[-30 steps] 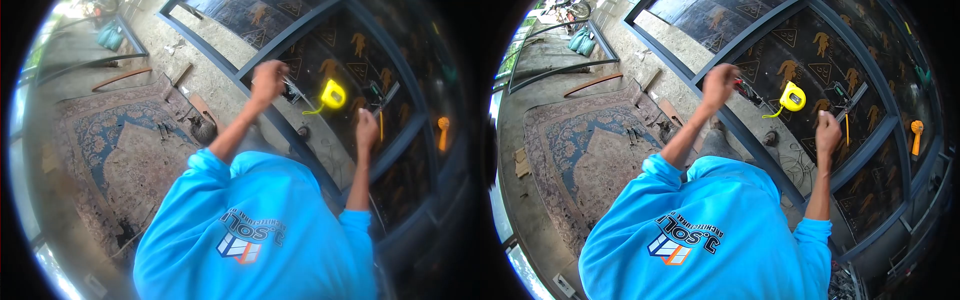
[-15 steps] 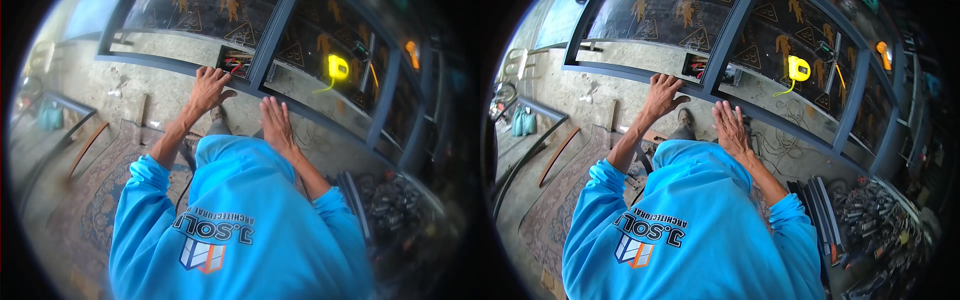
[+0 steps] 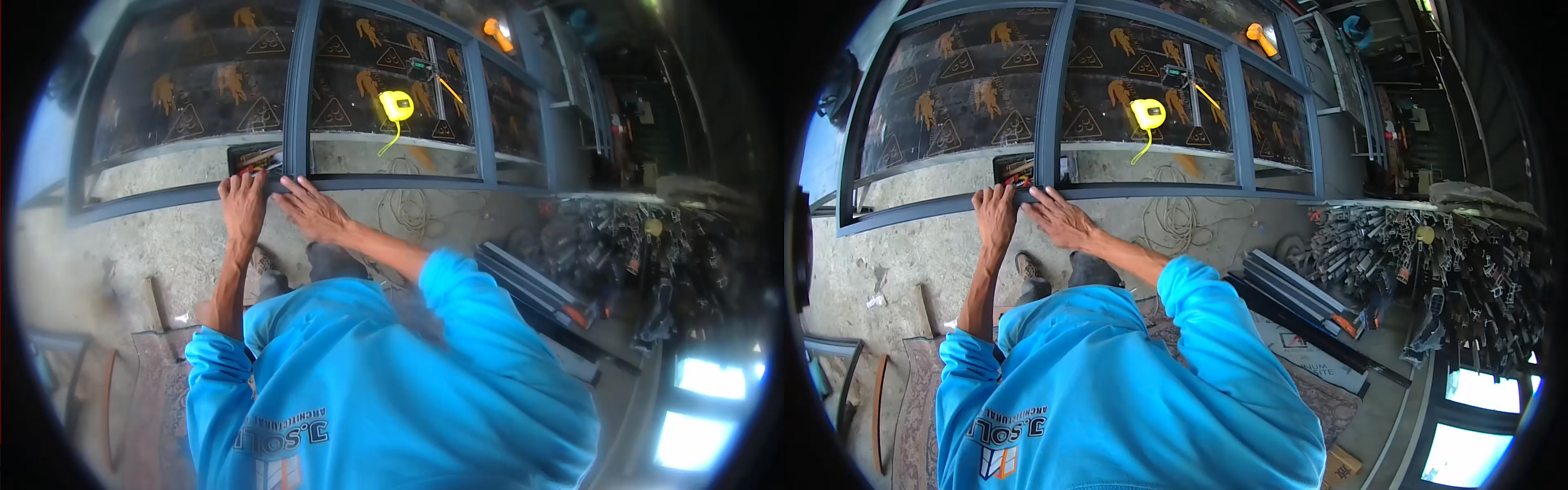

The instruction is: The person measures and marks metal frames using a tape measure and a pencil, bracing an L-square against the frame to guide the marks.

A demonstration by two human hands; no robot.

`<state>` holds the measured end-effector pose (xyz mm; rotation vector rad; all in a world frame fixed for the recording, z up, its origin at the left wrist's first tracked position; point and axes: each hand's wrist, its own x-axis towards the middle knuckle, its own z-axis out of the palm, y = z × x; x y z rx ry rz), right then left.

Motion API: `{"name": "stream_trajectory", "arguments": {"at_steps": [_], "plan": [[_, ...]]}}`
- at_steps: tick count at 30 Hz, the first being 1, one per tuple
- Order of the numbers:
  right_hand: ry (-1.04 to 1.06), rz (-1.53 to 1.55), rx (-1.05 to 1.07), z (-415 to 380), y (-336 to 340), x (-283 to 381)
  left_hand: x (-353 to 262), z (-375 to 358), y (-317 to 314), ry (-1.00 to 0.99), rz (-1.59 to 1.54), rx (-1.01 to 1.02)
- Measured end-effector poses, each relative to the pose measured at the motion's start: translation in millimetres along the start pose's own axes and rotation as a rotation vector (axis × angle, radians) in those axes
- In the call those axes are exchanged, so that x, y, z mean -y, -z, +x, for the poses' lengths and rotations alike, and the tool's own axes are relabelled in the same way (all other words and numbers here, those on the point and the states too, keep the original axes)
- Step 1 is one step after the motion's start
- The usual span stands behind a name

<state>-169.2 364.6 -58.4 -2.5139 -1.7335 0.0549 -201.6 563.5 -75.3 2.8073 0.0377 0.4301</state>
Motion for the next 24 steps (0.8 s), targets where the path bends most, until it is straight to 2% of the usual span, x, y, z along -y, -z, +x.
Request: {"name": "stream_trajectory", "arguments": {"at_steps": [2, 5, 6, 8, 10, 11, 12, 13, 14, 15, 16, 17, 18, 19, 21, 23, 24], "plan": [[0.032, 0.033, -0.088, -5.6, 4.6, -3.7, 0.4, 2.7, 6.1, 0.009, 0.000, 0.036], [0.019, 0.097, -0.091, -31.7, 25.9, -21.0, 1.9, 3.1, 0.7, 0.021, 0.031, 0.031], [0.018, 0.159, -0.225, -33.0, 32.0, -31.3, 1.5, 3.5, 3.1, 0.021, 0.010, 0.039], [-0.218, 0.245, -0.415, -36.1, 59.1, -82.3, -2.0, 5.5, 6.4, 0.038, 0.006, 0.057], [-0.663, 0.199, -0.477, -53.4, 59.8, -176.2, -5.7, 8.2, 7.6, 0.061, 0.002, 0.079], [-0.870, 0.154, -0.671, -60.8, 43.9, -234.6, -8.7, 10.7, 9.3, 0.080, 0.016, 0.095], [-1.019, 0.093, -0.508, -73.2, 60.6, -275.0, -10.6, 14.2, 10.7, 0.090, 0.014, 0.121], [-1.055, -0.021, -0.524, -83.0, 63.6, -316.7, -12.5, 12.3, 12.1, 0.118, 0.019, 0.155], [-1.224, -0.122, -0.522, -106.4, 35.9, -373.6, -13.5, 15.3, 11.2, 0.108, -0.035, 0.120], [-1.059, -0.209, -0.471, -111.3, 37.7, -394.3, -12.9, 14.9, 6.8, 0.107, -0.028, 0.092], [-1.060, -0.075, -0.286, -124.5, 19.2, -434.2, -9.9, 14.4, 0.6, 0.108, 0.029, 0.051], [-1.040, 0.054, -0.264, -135.7, -6.1, -458.7, -8.1, 12.9, 0.8, 0.153, 0.065, 0.091], [-1.039, 0.125, -0.286, -140.0, -4.7, -458.3, -12.7, 15.5, 6.3, 0.181, 0.014, 0.145], [-1.066, 0.087, -0.100, -144.7, -9.4, -478.4, -11.4, 19.5, 9.3, 0.189, 0.038, 0.165], [-1.030, -0.116, -0.136, -148.6, 15.1, -440.8, -16.7, 17.5, 11.3, 0.198, 0.070, 0.162], [-1.172, 0.201, -0.361, -145.7, 48.7, -393.0, -14.5, 12.7, 7.5, 0.207, 0.051, 0.141], [-1.172, 0.574, -0.348, -142.4, 62.1, -369.3, -12.3, 12.1, 5.7, 0.221, 0.048, 0.133]]}}
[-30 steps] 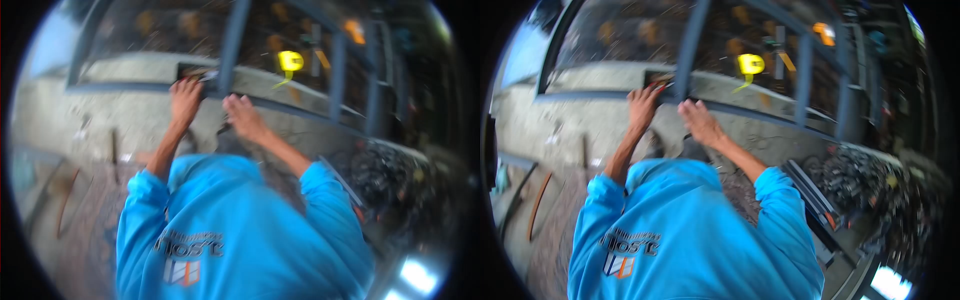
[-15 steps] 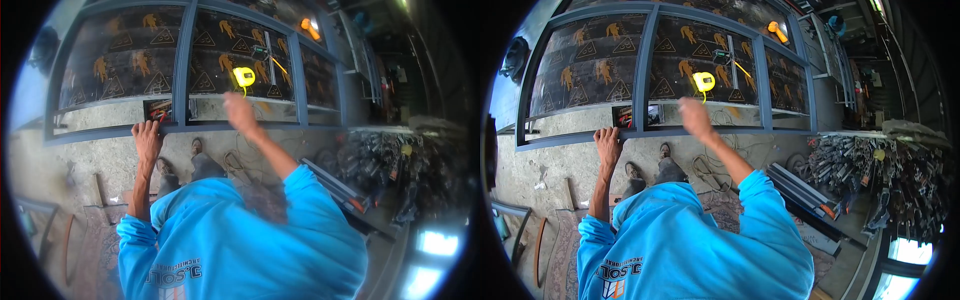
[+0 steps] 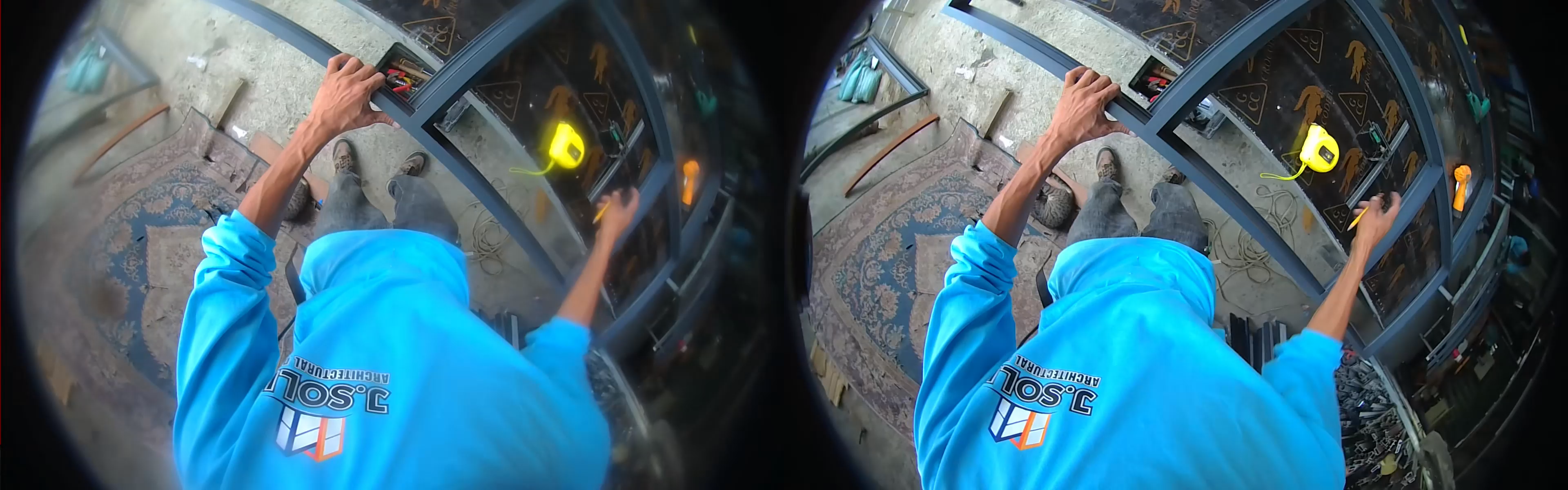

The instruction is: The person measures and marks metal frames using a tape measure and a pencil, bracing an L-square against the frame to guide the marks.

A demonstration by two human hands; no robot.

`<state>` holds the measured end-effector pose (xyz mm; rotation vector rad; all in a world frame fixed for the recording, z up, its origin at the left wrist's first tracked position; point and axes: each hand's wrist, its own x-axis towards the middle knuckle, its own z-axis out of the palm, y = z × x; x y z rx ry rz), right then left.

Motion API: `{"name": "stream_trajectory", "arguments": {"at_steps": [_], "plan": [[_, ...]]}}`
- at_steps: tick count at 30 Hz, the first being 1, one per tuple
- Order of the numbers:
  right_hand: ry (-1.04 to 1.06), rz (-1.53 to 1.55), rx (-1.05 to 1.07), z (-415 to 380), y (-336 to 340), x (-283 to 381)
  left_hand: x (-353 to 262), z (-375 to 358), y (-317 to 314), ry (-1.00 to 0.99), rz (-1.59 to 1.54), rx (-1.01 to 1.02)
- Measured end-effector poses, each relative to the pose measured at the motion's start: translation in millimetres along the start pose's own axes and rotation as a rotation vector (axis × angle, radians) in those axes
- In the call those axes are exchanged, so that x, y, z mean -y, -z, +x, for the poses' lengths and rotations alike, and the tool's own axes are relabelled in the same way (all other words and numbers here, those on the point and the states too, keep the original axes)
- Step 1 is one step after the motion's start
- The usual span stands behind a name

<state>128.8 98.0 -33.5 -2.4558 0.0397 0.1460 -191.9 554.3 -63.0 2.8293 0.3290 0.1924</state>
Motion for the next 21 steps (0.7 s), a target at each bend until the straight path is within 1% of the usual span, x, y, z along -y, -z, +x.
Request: {"name": "stream_trajectory", "arguments": {"at_steps": [1, 3, 5, 6, 7, 9, 10, 11, 13, 14, 15, 17, 18, 20, 21], "plan": [[-0.092, 0.281, 0.191, -24.4, 0.7, 16.6, -0.6, 0.1, 1.8, -0.009, 0.014, -0.021], [-0.293, 1.019, 0.507, -86.8, -21.0, 67.9, -0.4, -3.7, -0.1, -0.018, 0.018, -0.036], [-0.447, 1.270, 0.669, -147.9, -50.6, 128.7, 2.8, -4.6, -6.4, -0.032, 0.013, -0.093], [-0.296, 1.202, 0.697, -173.2, -67.2, 140.2, -1.8, -3.6, 1.1, -0.001, 0.042, -0.030], [-0.135, 1.138, 0.715, -188.7, -85.3, 146.6, -0.1, -3.3, -1.4, -0.014, 0.036, -0.028], [0.171, 0.737, 0.606, -201.2, -126.9, 139.9, 2.0, -2.3, -9.7, -0.028, 0.058, -0.121], [0.062, 0.712, 0.665, -214.1, -133.1, 142.7, 1.8, -2.8, -11.0, -0.028, 0.052, -0.126], [-0.029, 0.700, 0.718, -224.9, -141.8, 170.3, 4.6, 0.3, -10.4, -0.037, 0.052, -0.133], [0.058, 0.791, 0.701, -238.6, -163.1, 184.9, 4.1, -3.6, -16.4, -0.047, 0.053, -0.178], [0.141, 0.856, 0.685, -241.3, -174.7, 186.8, 3.6, -3.4, -17.4, -0.071, -0.002, -0.248], [0.258, 0.803, 0.667, -239.7, -187.7, 182.8, 5.9, -2.2, -18.6, -0.073, -0.005, -0.262], [0.416, 0.706, 0.624, -237.6, -195.8, 183.6, 5.5, -4.8, -21.2, -0.061, -0.021, -0.268], [0.417, 0.699, 0.624, -235.7, -201.3, 184.6, 6.1, -4.8, -21.5, -0.059, -0.026, -0.270], [0.584, 0.564, 0.507, -234.3, -208.8, 182.7, 4.6, -5.4, -20.8, -0.052, 0.021, -0.250], [0.579, 0.553, 0.505, -234.0, -213.9, 178.4, 2.7, -5.0, -20.1, -0.053, 0.008, -0.248]]}}
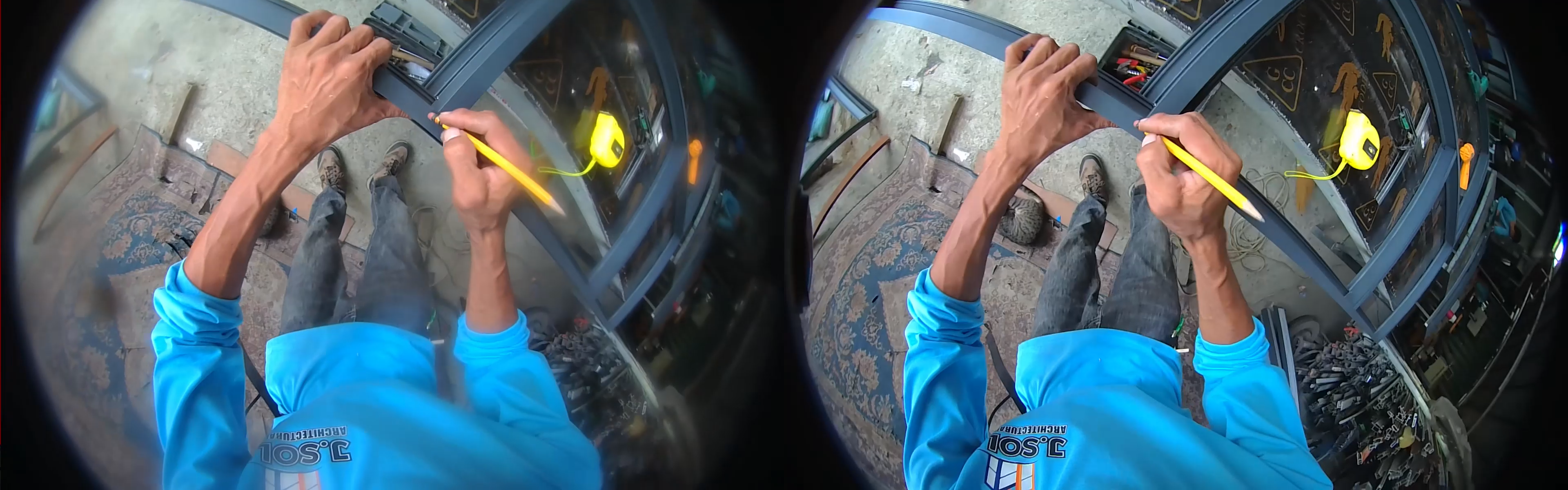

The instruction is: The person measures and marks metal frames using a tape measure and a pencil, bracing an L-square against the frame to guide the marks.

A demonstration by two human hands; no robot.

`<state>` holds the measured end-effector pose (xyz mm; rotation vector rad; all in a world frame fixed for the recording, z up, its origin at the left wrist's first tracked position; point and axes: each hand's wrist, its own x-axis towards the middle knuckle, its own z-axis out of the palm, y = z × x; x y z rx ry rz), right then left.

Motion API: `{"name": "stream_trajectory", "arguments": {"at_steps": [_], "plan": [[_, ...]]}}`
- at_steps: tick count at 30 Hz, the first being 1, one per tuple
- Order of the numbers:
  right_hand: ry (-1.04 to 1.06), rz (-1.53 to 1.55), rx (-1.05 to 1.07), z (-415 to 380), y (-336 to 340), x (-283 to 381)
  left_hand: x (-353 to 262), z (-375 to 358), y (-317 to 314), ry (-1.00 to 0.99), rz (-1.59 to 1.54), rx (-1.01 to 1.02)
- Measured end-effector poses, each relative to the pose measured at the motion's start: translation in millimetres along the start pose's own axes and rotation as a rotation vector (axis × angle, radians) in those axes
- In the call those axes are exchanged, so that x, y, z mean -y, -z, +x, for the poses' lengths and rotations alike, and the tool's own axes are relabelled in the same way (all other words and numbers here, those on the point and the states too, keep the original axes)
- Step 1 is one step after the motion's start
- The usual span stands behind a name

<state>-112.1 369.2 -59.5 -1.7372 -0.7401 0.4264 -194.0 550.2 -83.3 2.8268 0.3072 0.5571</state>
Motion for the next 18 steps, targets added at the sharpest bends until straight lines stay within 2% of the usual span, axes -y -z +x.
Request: {"name": "stream_trajectory", "arguments": {"at_steps": [2, 6, 10, 11, 12, 14, 16, 18], "plan": [[0.256, -0.078, -0.083, -1.0, -4.8, -10.0, -2.7, 1.7, 0.4, 0.014, 0.024, 0.012], [0.275, -0.039, -0.073, 1.5, -4.4, -10.8, -0.8, 0.0, -4.2, 0.010, 0.020, -0.015], [0.217, -0.141, -0.112, 1.0, -5.0, -1.3, -1.3, -0.9, -2.8, 0.003, 0.044, -0.013], [0.279, -0.088, -0.022, 4.1, -1.7, -4.0, -0.9, -1.1, -3.2, 0.006, 0.045, -0.005], [0.282, -0.088, -0.024, 3.8, -2.0, -5.0, -0.6, -0.3, -3.5, 0.007, 0.045, 0.002], [0.154, -0.082, -0.127, 1.4, -5.3, -4.1, -0.2, 1.1, -4.4, -0.003, 0.038, -0.013], [0.139, -0.138, -0.146, 0.5, -6.2, -2.1, -0.9, -0.6, -4.5, -0.004, 0.030, -0.022], [0.254, -0.035, -0.023, 2.0, -3.3, -6.9, -1.1, 0.2, -3.9, 0.006, 0.020, -0.009]]}}
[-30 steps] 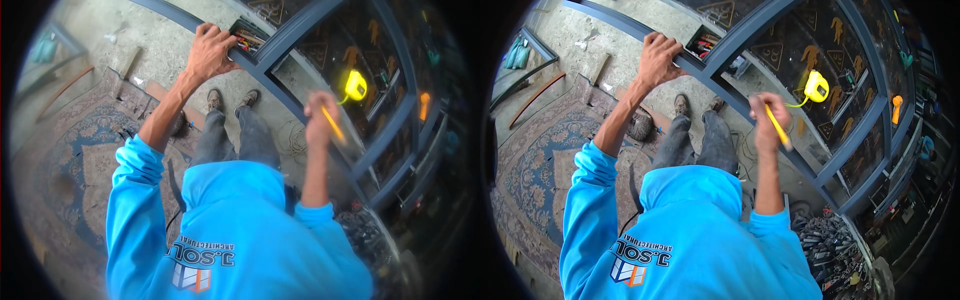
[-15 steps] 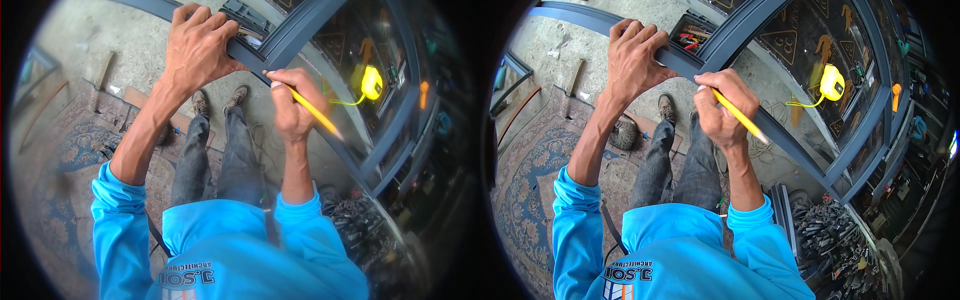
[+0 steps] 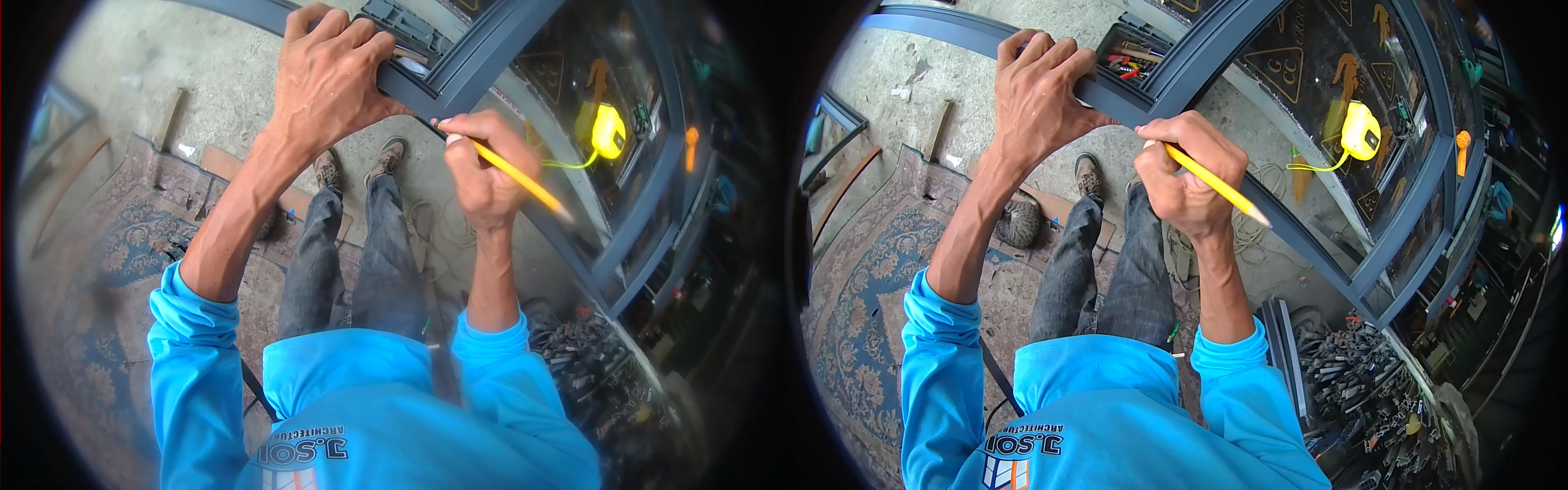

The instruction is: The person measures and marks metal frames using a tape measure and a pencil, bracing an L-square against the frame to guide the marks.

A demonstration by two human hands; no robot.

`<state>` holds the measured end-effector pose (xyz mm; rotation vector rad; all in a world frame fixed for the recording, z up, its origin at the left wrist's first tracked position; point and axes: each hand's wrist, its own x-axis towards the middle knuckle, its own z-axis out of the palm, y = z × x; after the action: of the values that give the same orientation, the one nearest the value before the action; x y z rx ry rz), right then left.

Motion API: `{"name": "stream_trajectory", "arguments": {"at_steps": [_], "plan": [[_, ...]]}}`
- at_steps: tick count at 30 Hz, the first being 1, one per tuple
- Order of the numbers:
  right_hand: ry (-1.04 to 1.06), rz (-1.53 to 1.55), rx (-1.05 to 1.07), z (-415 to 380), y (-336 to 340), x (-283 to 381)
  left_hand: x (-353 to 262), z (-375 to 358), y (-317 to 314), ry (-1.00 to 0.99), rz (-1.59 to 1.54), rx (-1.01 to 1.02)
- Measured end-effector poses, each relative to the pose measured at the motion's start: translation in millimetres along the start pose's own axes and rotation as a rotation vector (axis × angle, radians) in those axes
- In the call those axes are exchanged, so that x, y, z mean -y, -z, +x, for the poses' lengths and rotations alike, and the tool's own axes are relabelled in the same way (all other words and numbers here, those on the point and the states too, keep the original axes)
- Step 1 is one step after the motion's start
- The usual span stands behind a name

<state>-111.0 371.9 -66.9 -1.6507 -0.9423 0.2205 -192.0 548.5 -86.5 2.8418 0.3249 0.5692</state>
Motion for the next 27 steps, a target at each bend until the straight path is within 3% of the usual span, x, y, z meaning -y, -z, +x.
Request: {"name": "stream_trajectory", "arguments": {"at_steps": [2, 6, 8, 12, 16, 17, 27], "plan": [[-0.059, -0.033, -0.040, -2.0, -0.4, 0.4, 0.3, 0.0, -0.7, -0.009, 0.007, -0.005], [0.031, -0.020, 0.028, 1.5, -0.9, 1.5, 0.8, 0.3, 0.8, -0.010, 0.009, -0.004], [-0.115, -0.126, -0.095, -1.9, -4.3, 6.5, 0.7, 1.8, 1.7, -0.010, 0.013, 0.005], [0.070, -0.107, 0.042, 0.1, 4.4, 2.2, 0.9, -0.3, -0.1, 0.002, 0.000, 0.004], [-0.037, -0.236, -0.030, -3.6, -3.9, 12.3, -0.3, -0.8, 1.2, 0.024, -0.007, 0.025], [0.093, -0.231, -0.030, -4.0, -3.9, 5.8, 0.2, 0.1, 1.5, 0.013, -0.006, 0.007], [0.230, -0.319, 0.063, -10.5, 3.8, 6.4, 0.9, 0.4, 2.0, 0.005, -0.029, -0.006]]}}
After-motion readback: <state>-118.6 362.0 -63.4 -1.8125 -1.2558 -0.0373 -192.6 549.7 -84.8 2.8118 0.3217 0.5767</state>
